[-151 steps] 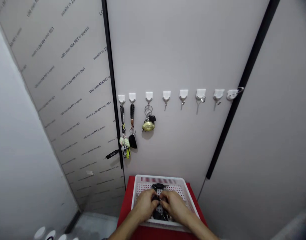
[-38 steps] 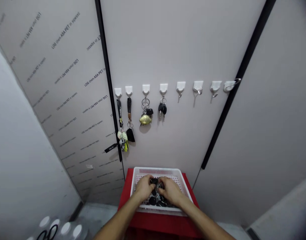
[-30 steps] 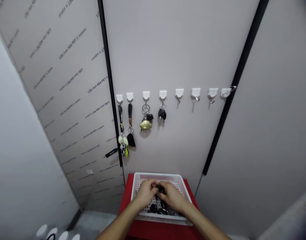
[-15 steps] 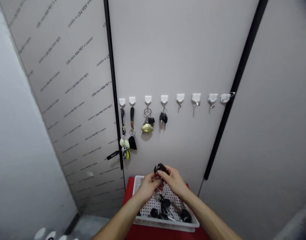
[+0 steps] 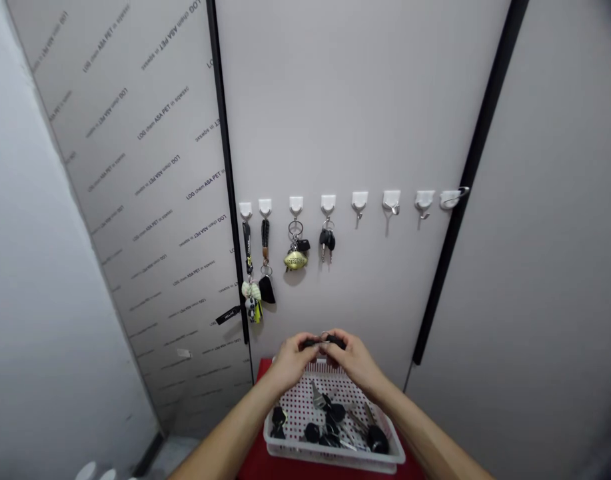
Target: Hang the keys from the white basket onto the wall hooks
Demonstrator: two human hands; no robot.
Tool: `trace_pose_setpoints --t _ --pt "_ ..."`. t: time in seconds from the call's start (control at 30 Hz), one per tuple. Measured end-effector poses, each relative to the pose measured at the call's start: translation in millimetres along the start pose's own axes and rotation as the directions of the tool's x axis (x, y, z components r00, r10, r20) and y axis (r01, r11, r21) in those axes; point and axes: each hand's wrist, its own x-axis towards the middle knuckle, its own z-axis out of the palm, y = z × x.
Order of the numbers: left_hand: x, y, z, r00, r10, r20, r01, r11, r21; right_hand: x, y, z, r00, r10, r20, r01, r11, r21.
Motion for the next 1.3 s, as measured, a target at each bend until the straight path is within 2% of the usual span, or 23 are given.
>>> trace_pose_setpoints --t 0.13,0.3,0.4,0.5,0.6,0.77,0.87,1.03,1.2,1.3 --pt "3 10 -5.1 0.996 0.089 -0.015 -0.086 0.984 0.155 1 -8 -3 1.000 -0.018 0.003 0.018 1.000 -0.019" --pt "7 23 1.1 0.991 0.133 -0.031 -0.123 0.968 0.219 8 -19 -10 0.982 -0.093 -0.162 0.079 0.993 -0.088" --pt "11 30 5.9 0.994 0.099 0.037 -0.105 0.975 0.195 9 -28 -14 0.974 -0.108 -0.200 0.098 0.993 -0.061" --pt "13 37 8.0 0.989 -0.005 0.150 -0.022 0.984 0.179 9 -39 -20 0.982 -0.098 -0.160 0.092 0.995 -0.045" --pt "14 42 7.7 0.987 -0.034 0.157 0.000 0.977 0.213 8 -50 -26 0.987 -0.109 -0.117 0.096 0.989 -0.111" --pt "15 47 7.8 0.991 0.123 0.050 -0.132 0.950 0.283 7 -71 -34 0.986 -0.143 -0.085 0.123 0.972 -0.200" --pt "14 54 11.5 0.984 0.172 0.042 -0.177 0.961 0.214 10 -83 -37 0.983 -0.164 -0.081 0.147 0.972 -0.182" --pt "17 77 21.2 0.973 0.230 0.022 -0.230 0.973 -0.008 25 -100 -40 0.934 -0.280 -0.221 0.245 0.954 -0.175" --pt "32 103 25.4 0.932 0.359 -0.056 -0.356 0.933 0.047 45 -121 -52 0.856 -0.359 -0.373 0.333 0.933 -0.135" --pt "40 117 25.8 0.922 0.379 -0.083 -0.369 0.922 0.113 55 -131 -60 0.799 -0.409 -0.440 0.385 0.911 -0.146"
